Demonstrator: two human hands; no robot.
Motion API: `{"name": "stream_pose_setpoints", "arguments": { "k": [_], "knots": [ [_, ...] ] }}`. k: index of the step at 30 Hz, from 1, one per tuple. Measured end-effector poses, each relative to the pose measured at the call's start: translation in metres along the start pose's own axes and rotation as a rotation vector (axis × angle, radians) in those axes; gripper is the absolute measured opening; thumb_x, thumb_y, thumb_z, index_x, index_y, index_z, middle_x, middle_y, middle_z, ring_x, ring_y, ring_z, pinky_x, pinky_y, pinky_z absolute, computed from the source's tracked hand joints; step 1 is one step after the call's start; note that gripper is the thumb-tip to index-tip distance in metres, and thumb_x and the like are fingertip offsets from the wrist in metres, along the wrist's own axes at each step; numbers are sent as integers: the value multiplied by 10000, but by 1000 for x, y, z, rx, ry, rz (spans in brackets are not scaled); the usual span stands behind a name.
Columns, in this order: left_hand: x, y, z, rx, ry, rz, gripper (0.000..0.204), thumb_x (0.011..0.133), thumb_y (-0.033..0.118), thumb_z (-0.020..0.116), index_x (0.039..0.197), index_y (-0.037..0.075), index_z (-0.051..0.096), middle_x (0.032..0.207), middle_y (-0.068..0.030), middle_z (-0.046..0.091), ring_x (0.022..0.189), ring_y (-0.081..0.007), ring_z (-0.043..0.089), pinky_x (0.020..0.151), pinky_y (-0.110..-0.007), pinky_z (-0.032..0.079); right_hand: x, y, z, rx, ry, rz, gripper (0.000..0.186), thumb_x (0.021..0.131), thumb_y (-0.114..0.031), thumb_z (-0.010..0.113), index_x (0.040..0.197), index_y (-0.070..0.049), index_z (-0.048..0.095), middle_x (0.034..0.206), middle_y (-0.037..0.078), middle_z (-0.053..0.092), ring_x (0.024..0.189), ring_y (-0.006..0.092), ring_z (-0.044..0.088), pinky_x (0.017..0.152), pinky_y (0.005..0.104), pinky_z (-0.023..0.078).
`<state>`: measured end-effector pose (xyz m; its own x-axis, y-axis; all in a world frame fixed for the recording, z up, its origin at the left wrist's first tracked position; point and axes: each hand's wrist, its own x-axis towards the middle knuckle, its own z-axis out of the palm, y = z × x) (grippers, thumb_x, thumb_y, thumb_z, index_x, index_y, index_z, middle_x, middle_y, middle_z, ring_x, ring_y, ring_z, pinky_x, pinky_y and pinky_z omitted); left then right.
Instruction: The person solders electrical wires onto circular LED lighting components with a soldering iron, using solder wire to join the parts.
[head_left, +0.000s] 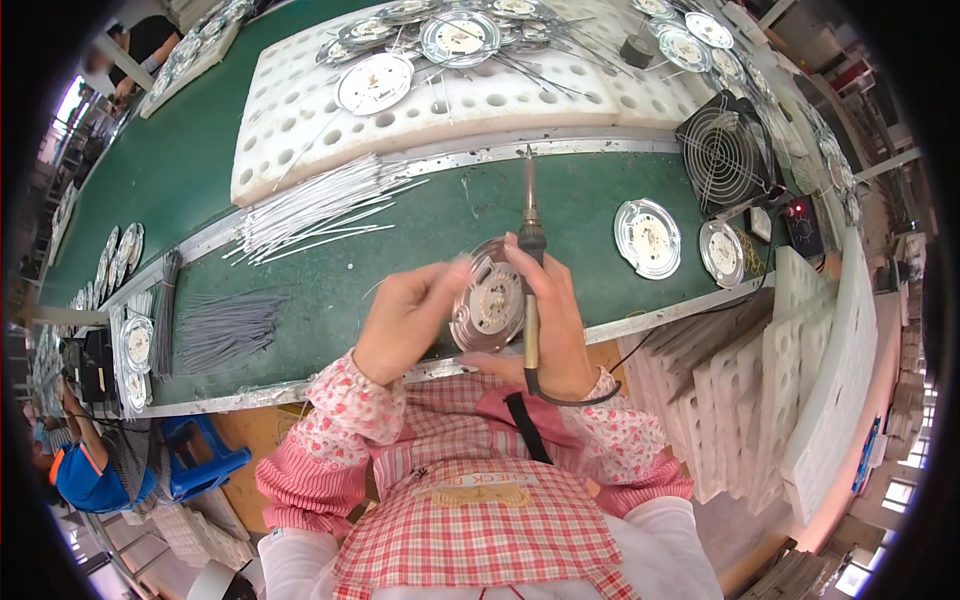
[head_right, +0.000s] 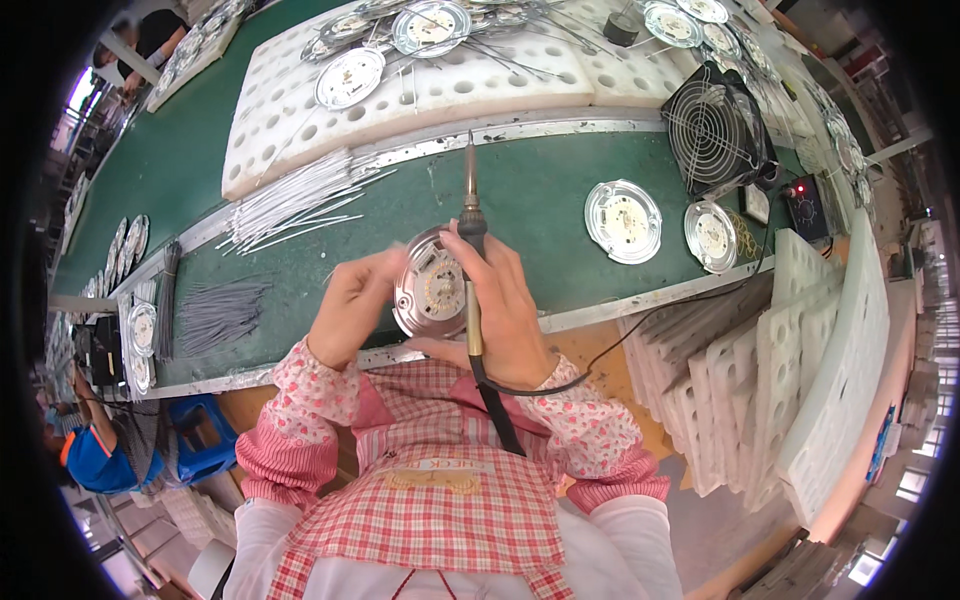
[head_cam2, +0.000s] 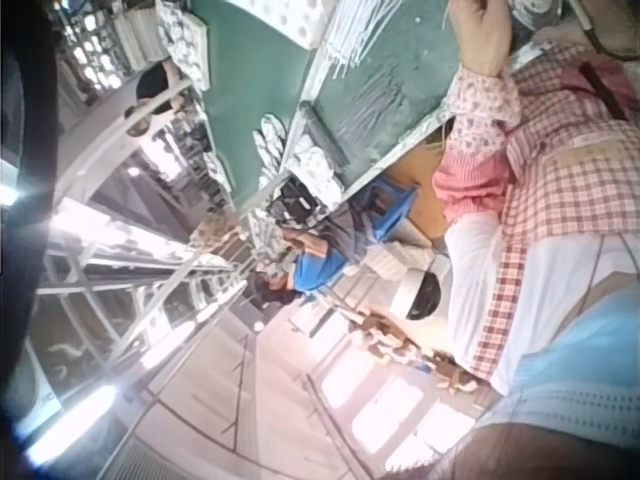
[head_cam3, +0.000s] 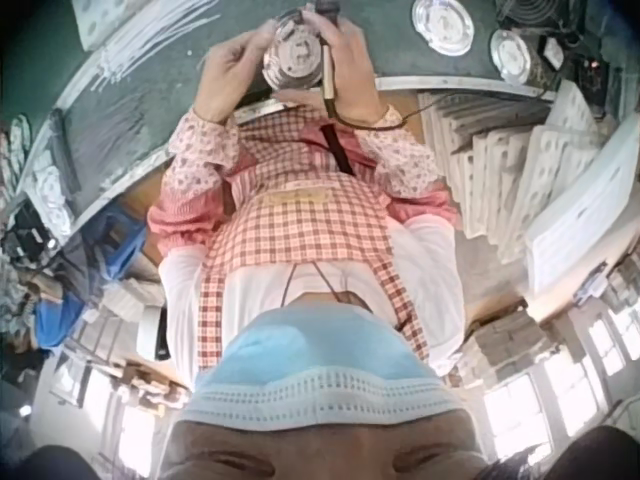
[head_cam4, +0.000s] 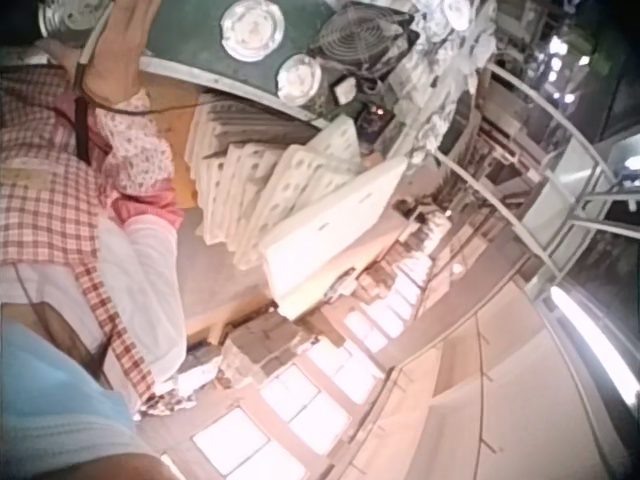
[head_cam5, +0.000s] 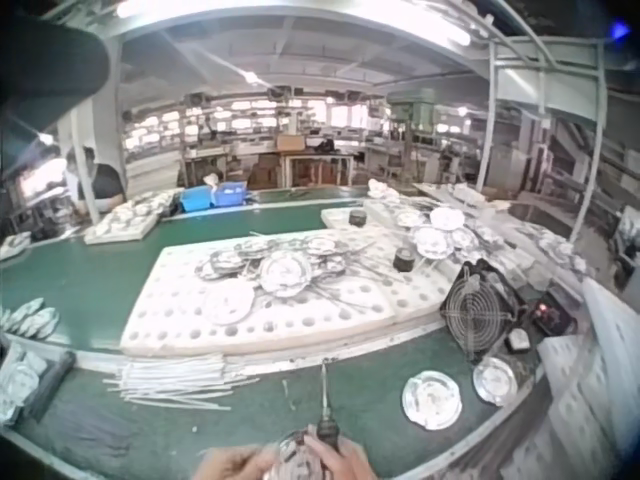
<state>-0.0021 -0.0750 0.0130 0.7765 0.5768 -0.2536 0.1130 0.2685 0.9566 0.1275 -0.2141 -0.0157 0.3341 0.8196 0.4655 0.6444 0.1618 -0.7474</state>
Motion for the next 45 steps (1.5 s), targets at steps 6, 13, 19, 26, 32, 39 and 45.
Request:
{"name": "stream_pose_setpoints", "arguments": {
  "k": [6,13,19,26,32,39,45],
  "knots": [
    [19,-27,6,800,194,195,378,776,294,812,983,-5,707,744,-118,694,653,-215,654,656,-346,509,-1,10,17,-287,-28,-64,1028,640,-318,883,1490,-53,369,1339,228,499,1249,425,465,1057,494,381],
    [12,-38,-20,965,421,425,179,906,182,682,1002,51,608,840,-85,606,832,-265,531,817,-395,373,3,19,-6,-381,-37,27,663,763,-344,819,1297,-50,558,1046,173,606,957,329,585,820,417,460],
    [5,-31,-15,1040,90,550,73,860,112,648,876,49,615,854,-75,558,861,-294,519,879,-420,346,-3,8,-51,167,-65,383,181,832,-45,618,997,-11,685,659,87,606,516,188,557,525,319,450],
    [7,-36,-12,1133,74,673,91,782,144,684,770,66,638,915,-57,533,962,-274,506,933,-469,339,-1,23,-53,152,-206,139,202,786,-37,612,966,-17,702,718,114,664,566,230,629,559,336,493],
    [9,-35,-10,1173,-13,670,94,761,153,675,766,65,642,918,-80,494,985,-277,496,949,-488,336,1,27,-55,173,-251,172,211,800,-32,595,976,-9,710,746,126,674,581,230,640,569,326,501],
    [12,-31,-7,1228,-49,641,80,790,134,649,775,58,628,904,-86,491,964,-281,495,940,-486,343,7,34,-65,268,-353,357,209,870,-28,575,1020,30,707,808,113,689,632,136,650,580,283,506],
    [14,-34,-3,1305,16,692,104,782,105,682,865,68,633,919,-75,514,912,-265,515,912,-441,373,-1,31,-57,401,-230,523,195,932,-46,539,1046,26,679,787,77,675,634,91,627,581,256,505]
  ]
}}
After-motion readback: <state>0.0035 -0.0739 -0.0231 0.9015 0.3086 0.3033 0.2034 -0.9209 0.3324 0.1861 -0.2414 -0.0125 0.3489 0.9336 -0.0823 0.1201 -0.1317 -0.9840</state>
